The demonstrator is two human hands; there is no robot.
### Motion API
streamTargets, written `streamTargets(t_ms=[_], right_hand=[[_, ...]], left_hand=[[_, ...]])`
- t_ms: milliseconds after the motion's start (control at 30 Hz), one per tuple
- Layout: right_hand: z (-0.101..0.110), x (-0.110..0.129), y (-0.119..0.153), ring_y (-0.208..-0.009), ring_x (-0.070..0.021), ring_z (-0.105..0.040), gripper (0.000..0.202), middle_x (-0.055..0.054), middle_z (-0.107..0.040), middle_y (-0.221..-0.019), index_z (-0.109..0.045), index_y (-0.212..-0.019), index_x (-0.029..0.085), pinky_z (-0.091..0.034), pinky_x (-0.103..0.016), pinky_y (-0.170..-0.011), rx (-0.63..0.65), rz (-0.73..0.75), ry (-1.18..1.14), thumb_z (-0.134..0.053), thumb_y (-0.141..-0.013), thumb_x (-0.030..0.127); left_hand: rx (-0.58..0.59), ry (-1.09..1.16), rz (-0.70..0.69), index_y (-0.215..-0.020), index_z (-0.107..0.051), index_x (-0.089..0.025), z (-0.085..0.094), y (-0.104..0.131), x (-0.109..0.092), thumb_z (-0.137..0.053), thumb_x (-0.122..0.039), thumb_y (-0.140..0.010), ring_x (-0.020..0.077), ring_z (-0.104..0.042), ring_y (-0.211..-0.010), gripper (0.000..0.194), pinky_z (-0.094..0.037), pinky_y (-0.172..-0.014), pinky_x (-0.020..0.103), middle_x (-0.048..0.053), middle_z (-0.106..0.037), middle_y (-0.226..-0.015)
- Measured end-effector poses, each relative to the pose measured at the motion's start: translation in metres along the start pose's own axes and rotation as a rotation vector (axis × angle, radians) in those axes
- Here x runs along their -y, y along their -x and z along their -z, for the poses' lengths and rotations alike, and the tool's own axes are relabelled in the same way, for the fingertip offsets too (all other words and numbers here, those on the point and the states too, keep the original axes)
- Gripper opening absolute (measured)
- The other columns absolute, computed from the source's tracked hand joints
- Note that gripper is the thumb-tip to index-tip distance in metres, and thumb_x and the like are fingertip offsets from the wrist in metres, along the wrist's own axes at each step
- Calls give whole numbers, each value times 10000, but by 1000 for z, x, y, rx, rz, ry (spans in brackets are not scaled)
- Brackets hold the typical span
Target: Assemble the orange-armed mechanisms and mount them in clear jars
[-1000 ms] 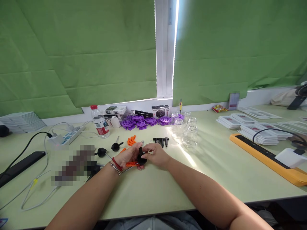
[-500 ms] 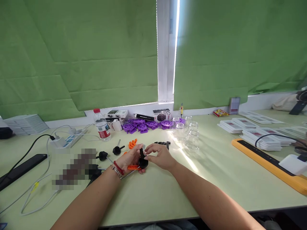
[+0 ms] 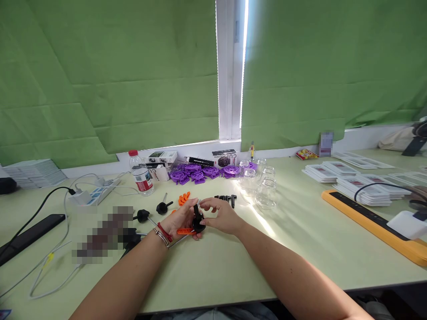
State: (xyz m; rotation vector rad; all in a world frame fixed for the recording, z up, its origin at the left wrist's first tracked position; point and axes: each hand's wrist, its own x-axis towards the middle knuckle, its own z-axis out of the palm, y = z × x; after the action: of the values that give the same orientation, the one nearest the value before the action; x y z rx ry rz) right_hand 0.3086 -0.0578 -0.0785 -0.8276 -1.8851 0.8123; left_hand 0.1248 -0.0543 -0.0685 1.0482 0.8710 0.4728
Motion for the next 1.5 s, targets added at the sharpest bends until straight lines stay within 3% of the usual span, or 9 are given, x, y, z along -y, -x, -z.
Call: streamTargets(t_ms=[400, 567, 667, 767, 867, 1000, 1100, 1333, 1500], right_hand=[[0, 0, -1, -745, -153, -564, 221, -46, -652, -890, -607, -761, 184, -443, -293, -660, -34, -27, -38, -760, -620, 259], [0, -3, 1, -522, -88, -420, 255, 27, -524, -591, -577, -676, 165, -337, -230, -493, 60, -152, -117, -719, -690, 377], [1, -2, 2, -464, -72, -372, 365, 35, -477, -503, -593, -604, 150, -278, -222, -454, 145, -197, -169, -663, -744, 480], [0, 3, 4, -452, -80, -445, 524, -14, -559, -520, -652, -622, 125, -309, -226, -453, 225, -256, -324, -498, -837, 577], [-2, 7, 6, -488, -106, -554, 645, -92, -671, -672, -674, -702, 103, -351, -224, -439, 302, -315, -572, -366, -862, 647], [-5, 7, 6, -486, -132, -606, 582, -106, -688, -696, -649, -787, 89, -368, -211, -395, 394, -379, -754, -451, -835, 634], [-7, 7, 6, -458, -123, -589, 446, -59, -661, -610, -634, -834, 93, -396, -207, -402, 373, -402, -764, -578, -809, 535], [0, -3, -2, -402, -73, -428, 357, 40, -500, -463, -625, -756, 120, -331, -206, -412, 217, -419, -551, -632, -771, 477], [27, -30, -18, -453, -81, -418, 262, 20, -548, -584, -587, -740, 162, -316, -213, -461, -80, -422, 31, -491, -853, 378]], left_hand=[[-10, 24, 8, -910, -494, -187, -3, 3, -3, -431, -771, -682, 190, -581, -495, 630, -417, -492, 311, 27, -556, -682], [-4, 46, -9, -835, -480, -197, -4, 3, -3, -443, -778, -667, 174, -569, -510, 606, -415, -485, 294, 10, -528, -665], [-33, 52, -132, -871, -471, -196, -6, 5, -6, -474, -766, -653, 177, -571, -577, 610, -439, -513, 303, 22, -534, -724], [-143, -27, -379, -957, -454, -200, -10, 12, -10, -468, -703, -709, 191, -570, -722, 561, -457, -573, 303, 42, -523, -836], [-363, -371, -629, -1068, -422, -214, -17, 20, -13, -584, -579, -705, 194, -532, -846, 539, -459, -695, 316, 53, -493, -958], [-693, -919, -789, -1163, -399, -215, -27, 24, -13, -792, -462, -492, 261, -478, -1014, 816, -437, -843, 400, 102, -439, -1158], [-807, -1083, -863, -1165, -410, -199, -30, 20, -10, -808, -483, -427, 297, -473, -1064, 885, -447, -858, 450, 125, -410, -1216], [-848, -1234, -981, -1300, -324, -184, -13, 8, -3, -773, -538, -519, 359, -373, -1260, 968, -370, -1000, 523, 172, -407, -1311], [-1056, -1177, -914, -1324, -305, -164, 3, 2, -4, -620, -428, -758, 334, -354, -1292, 699, -333, -1032, 529, 174, -414, -1326]])
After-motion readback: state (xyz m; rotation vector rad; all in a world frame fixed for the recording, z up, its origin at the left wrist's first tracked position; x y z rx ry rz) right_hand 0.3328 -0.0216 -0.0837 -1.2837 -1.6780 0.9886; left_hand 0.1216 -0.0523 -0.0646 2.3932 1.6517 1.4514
